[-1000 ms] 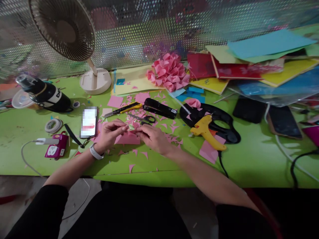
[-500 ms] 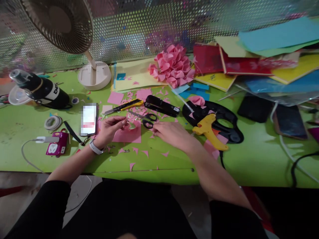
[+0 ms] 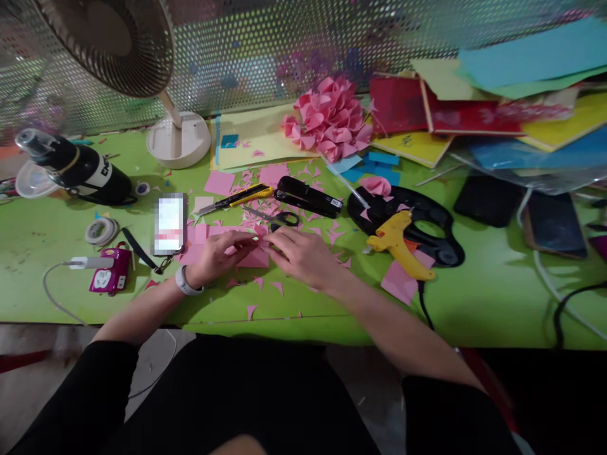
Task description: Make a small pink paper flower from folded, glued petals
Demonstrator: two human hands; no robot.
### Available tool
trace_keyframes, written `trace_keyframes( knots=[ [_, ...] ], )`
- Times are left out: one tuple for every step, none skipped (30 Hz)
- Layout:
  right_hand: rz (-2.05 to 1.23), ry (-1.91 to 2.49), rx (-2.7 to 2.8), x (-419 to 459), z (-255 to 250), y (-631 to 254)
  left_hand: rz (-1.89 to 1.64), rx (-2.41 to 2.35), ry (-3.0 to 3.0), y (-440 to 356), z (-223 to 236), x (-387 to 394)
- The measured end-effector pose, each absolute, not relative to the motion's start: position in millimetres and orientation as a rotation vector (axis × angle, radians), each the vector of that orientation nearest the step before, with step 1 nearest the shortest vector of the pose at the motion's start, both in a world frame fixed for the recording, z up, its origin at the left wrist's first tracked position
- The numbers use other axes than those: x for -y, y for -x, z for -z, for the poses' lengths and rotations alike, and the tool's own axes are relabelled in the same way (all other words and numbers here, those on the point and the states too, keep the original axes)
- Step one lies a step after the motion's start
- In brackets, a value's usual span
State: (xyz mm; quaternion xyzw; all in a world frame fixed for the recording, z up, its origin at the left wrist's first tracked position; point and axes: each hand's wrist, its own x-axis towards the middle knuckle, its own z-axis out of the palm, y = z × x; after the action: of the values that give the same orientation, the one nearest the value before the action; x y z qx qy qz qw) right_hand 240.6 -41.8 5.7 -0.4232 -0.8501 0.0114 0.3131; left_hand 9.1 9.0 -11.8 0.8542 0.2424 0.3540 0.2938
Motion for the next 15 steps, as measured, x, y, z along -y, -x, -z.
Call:
trace_keyframes(
  knots=[
    [0.004, 1.106, 2.252, 42, -6, -240, -0.932, -0.651, -2.351, -9, 11, -9],
    [0.035, 1.088, 2.264, 42, -6, -240, -0.918, -0.649, -2.418, -8, 10, -9],
    [0.064, 1.064, 2.279, 43, -7, -239, -0.911, -0.639, -2.469, -8, 10, -8],
    [0.092, 1.037, 2.295, 43, -8, -239, -0.903, -0.623, -2.506, -7, 10, -8],
    [0.119, 1.014, 2.311, 43, -8, -238, -0.897, -0.603, -2.53, -7, 9, -8],
    [0.14, 0.998, 2.327, 44, -8, -238, -0.894, -0.585, -2.543, -7, 9, -8],
    [0.155, 0.989, 2.343, 44, -8, -238, -0.9, -0.572, -2.549, -7, 8, -8],
    [0.161, 0.992, 2.357, 44, -8, -238, -0.917, -0.567, -2.546, -7, 7, -8],
    [0.162, 1.006, 2.366, 44, -7, -238, -0.935, -0.569, -2.533, -7, 6, -8],
    [0.158, 1.033, 2.374, 44, -7, -239, -0.948, -0.577, -2.512, -7, 3, -9],
    [0.149, 1.068, 2.382, 44, -6, -241, -0.953, -0.597, -2.485, -6, 0, -10],
    [0.135, 1.106, 2.395, 44, -6, -243, -0.947, -0.626, -2.454, -4, -3, -11],
    [0.115, 1.143, 2.415, 43, -6, -245, -0.927, -0.662, -2.431, -3, -6, -13],
    [0.09, 1.179, 2.444, 43, -5, -247, -0.901, -0.71, -2.416, -1, -9, -15],
    [0.058, 1.21, 2.479, 42, -5, -248, -0.865, -0.759, -2.412, 1, -11, -17]
  ],
)
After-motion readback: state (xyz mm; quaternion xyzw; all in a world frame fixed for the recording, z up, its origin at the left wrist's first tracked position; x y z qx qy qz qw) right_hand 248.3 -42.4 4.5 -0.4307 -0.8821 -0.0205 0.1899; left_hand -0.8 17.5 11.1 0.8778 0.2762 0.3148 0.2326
